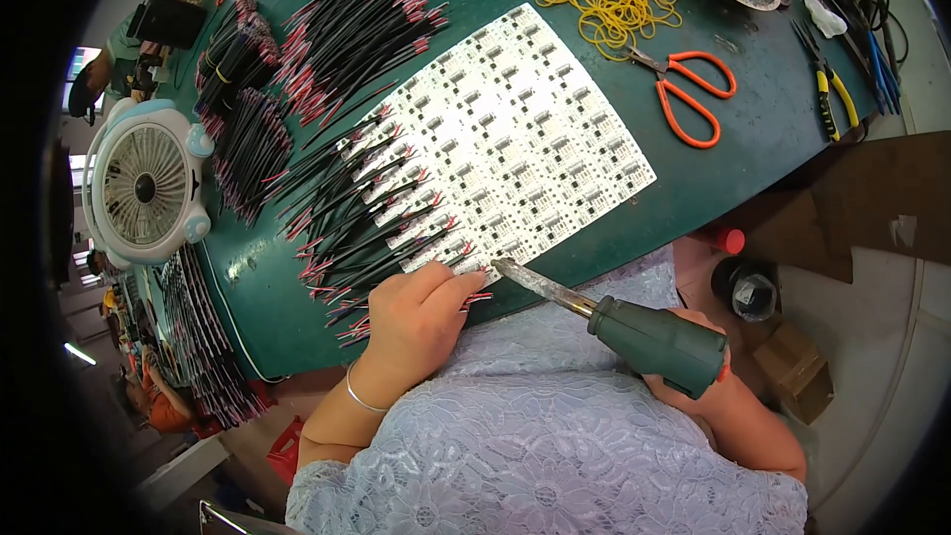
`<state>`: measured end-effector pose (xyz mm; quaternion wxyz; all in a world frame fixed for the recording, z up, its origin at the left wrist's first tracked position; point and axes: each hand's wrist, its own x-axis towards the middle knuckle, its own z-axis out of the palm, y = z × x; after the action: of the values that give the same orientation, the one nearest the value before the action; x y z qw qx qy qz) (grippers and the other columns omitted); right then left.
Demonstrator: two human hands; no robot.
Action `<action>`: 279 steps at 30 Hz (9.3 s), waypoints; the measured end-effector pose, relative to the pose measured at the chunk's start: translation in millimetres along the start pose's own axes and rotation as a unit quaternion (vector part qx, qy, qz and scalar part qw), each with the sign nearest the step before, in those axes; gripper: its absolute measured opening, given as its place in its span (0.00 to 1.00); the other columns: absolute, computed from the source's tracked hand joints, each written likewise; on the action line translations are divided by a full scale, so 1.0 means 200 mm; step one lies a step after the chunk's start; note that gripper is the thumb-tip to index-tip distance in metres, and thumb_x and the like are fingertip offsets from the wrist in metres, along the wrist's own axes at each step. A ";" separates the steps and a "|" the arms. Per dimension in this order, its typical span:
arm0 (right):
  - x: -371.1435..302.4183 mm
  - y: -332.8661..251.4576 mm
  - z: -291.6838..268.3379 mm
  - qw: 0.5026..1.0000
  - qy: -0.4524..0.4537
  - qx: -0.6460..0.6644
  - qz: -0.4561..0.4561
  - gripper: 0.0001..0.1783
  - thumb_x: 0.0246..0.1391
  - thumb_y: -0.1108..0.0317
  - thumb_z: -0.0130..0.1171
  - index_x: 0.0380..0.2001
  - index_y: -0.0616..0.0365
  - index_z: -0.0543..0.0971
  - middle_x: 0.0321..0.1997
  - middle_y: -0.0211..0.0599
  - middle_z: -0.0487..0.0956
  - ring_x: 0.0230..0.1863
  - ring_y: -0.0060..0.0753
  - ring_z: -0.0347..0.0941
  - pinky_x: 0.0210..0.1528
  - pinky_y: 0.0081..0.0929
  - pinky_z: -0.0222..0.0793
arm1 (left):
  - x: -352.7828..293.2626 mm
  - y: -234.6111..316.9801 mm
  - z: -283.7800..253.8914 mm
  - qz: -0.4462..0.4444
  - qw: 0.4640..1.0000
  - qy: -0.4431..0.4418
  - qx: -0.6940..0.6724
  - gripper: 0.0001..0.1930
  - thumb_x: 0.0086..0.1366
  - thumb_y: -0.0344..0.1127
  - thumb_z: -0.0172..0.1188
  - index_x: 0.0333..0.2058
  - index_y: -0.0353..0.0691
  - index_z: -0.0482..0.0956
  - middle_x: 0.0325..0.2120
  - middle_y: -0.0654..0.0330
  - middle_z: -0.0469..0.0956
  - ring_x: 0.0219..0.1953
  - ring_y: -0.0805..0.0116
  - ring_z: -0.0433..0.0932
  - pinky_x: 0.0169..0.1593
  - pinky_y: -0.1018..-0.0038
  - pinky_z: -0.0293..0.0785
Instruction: The person positions wire ends onto circuit board panels and solders them in place using a soldering iron.
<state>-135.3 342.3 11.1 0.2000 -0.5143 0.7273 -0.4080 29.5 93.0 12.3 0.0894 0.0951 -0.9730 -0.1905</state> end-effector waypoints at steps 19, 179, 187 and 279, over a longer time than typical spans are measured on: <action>-0.04 0.02 -0.01 0.999 -0.008 0.037 0.019 0.13 0.35 0.75 0.60 0.32 0.58 0.80 0.34 0.39 0.81 0.34 0.42 0.78 0.37 0.32 0.73 | 0.01 0.01 0.00 -0.004 1.000 -0.010 -0.005 0.07 0.51 0.31 0.59 0.31 0.45 0.79 0.19 0.64 0.66 0.18 0.68 0.71 0.21 0.71 0.66; 0.74 0.16 0.26 0.786 0.239 0.555 0.130 0.23 0.57 0.56 0.48 0.51 0.59 0.64 0.48 0.47 0.72 0.24 0.27 0.71 0.41 0.31 0.70 | 0.02 -0.94 -0.62 -0.231 0.927 0.228 0.186 0.24 0.53 0.20 0.57 0.51 0.42 0.73 0.35 0.58 0.77 0.37 0.63 0.76 0.41 0.71 0.74; 0.74 0.16 0.26 0.778 0.231 0.569 0.130 0.24 0.55 0.57 0.50 0.51 0.59 0.64 0.47 0.47 0.73 0.23 0.29 0.71 0.42 0.33 0.71 | 0.10 -1.24 -0.51 -0.226 0.908 0.149 0.321 0.20 0.53 0.25 0.56 0.47 0.37 0.74 0.46 0.53 0.75 0.45 0.56 0.75 0.45 0.65 0.74; 0.87 0.04 0.06 0.993 -0.114 -0.029 0.022 0.18 0.54 0.65 0.51 0.46 0.64 0.72 0.31 0.34 0.76 0.25 0.25 0.74 0.32 0.24 0.70 | 0.45 -0.67 -0.27 -0.032 0.997 0.033 0.069 0.15 0.46 0.29 0.59 0.36 0.47 0.81 0.25 0.66 0.69 0.19 0.70 0.71 0.20 0.75 0.68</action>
<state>-198.8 179.6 19.8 0.2756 -0.5466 0.7225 -0.3215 -25.0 -67.8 20.6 0.1088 0.1382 -0.9768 -0.1226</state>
